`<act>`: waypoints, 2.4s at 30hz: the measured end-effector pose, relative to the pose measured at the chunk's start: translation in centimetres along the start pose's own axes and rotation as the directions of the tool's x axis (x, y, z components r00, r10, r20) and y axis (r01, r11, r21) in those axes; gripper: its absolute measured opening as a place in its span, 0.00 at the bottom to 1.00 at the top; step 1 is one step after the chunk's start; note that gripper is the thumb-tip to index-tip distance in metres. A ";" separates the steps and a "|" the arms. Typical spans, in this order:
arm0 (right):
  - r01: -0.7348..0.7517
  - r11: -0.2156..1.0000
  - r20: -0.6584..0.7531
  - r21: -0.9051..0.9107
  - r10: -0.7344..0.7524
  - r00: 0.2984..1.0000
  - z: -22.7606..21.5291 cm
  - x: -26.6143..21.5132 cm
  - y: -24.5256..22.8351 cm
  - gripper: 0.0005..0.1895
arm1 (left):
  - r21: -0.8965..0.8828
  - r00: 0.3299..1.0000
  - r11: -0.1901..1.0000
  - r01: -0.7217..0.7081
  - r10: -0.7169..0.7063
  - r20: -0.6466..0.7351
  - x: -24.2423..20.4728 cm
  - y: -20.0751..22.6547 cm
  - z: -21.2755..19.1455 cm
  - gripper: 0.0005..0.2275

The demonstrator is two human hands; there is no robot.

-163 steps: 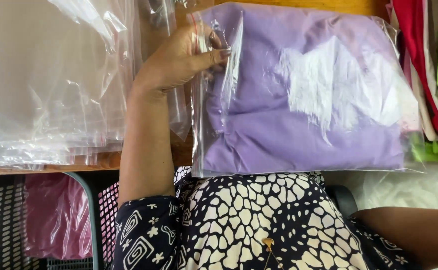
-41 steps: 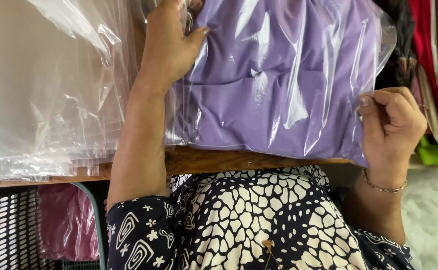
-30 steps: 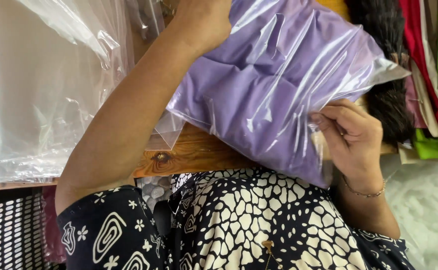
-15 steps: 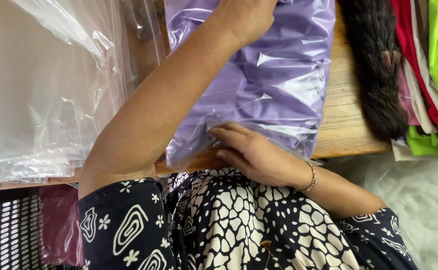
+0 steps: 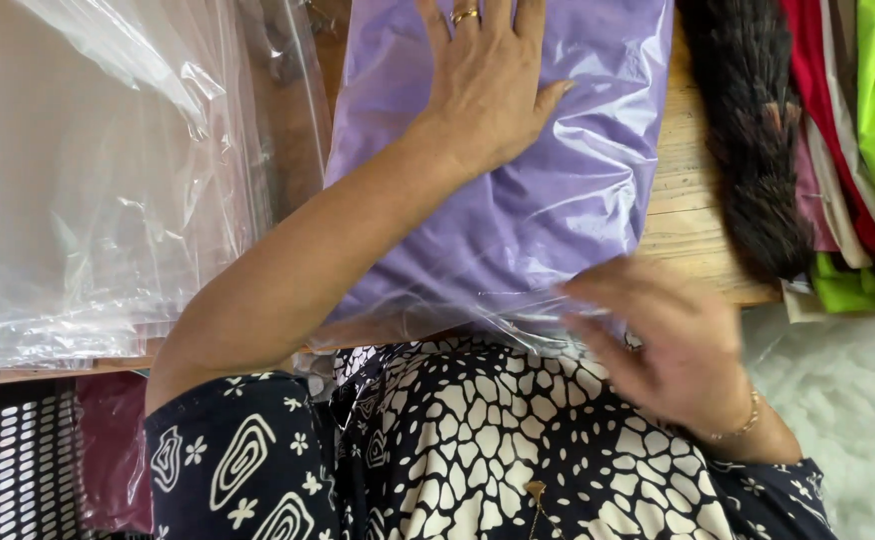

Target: A person is placing a purple pillow into a clear plastic bag, smoothing out the bag, and then using a brush to clean the exterior of the bag.

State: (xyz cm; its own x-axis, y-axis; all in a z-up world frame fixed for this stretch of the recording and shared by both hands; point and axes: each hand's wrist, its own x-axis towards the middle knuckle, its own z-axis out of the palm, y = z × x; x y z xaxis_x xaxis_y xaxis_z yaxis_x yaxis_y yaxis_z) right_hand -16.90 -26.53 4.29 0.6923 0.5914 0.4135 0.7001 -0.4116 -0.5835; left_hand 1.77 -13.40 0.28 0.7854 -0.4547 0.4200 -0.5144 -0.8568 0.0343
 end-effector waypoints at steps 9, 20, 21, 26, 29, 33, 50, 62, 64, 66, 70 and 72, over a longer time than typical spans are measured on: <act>-0.780 0.610 -0.345 -0.142 0.708 0.616 -0.8 -3.8 11.9 0.31 | -0.019 0.669 0.951 0.309 -0.204 0.715 -3.5 0.8 -4.1 0.41; -0.540 0.453 -0.077 0.710 0.812 0.579 2.9 -1.2 7.9 0.12 | -0.273 0.691 0.949 0.159 0.091 0.717 -1.1 -3.1 -3.2 0.34; -0.540 0.452 -0.075 0.710 0.810 0.581 3.2 -0.9 7.7 0.12 | -0.271 0.690 0.949 0.161 0.088 0.718 -0.8 -3.6 -3.3 0.34; -0.496 0.470 0.084 0.730 0.659 0.748 3.9 0.3 5.1 0.19 | -0.298 0.686 0.949 0.101 0.150 0.712 -0.1 -4.6 -2.6 0.31; -0.629 0.680 0.265 0.377 0.571 0.777 3.8 0.2 4.7 0.30 | -0.350 0.719 0.933 0.084 0.186 0.670 -0.4 -4.5 -3.3 0.16; -0.551 0.761 0.364 0.342 0.434 0.824 3.1 0.0 4.5 0.26 | -0.411 0.824 0.911 0.037 0.205 0.529 -1.1 -2.9 -4.6 0.31; -0.588 0.804 -0.449 -0.086 0.495 0.744 -5.6 -4.6 9.3 0.26 | -0.155 0.737 0.969 -0.193 0.247 0.628 -8.5 6.1 -4.6 0.44; -0.591 0.602 -0.161 0.536 0.761 0.629 -6.5 -6.9 10.8 0.23 | 0.088 0.873 0.996 -0.006 -0.038 0.487 -3.7 -0.9 -4.5 0.37; -0.615 0.614 -0.113 0.495 0.748 0.654 -6.5 -6.4 10.1 0.22 | 0.139 0.831 0.986 0.089 -0.151 0.536 -3.3 -3.2 -3.5 0.39; -0.635 0.625 -0.072 0.455 0.736 0.673 -7.0 -6.3 9.6 0.21 | 0.196 0.778 0.966 0.171 -0.255 0.575 -3.0 -4.6 -2.9 0.41; -0.725 0.594 0.065 0.349 0.756 0.651 -8.3 -6.7 9.2 0.05 | 0.134 0.778 0.963 0.232 -0.267 0.569 -3.6 -5.8 -0.3 0.37; -0.763 0.586 0.076 0.273 0.777 0.624 -8.6 -7.0 9.1 0.04 | 0.146 0.843 0.969 0.199 -0.246 0.479 -3.9 -6.2 1.1 0.33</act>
State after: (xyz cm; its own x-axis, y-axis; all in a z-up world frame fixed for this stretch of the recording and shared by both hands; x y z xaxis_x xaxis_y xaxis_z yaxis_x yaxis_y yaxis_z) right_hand -13.88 -40.32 2.09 0.9631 0.1022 -0.2489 -0.1659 -0.5027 -0.8484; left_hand 2.31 -6.65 -2.58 0.9531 -0.2891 -0.0893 -0.2915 -0.9564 -0.0155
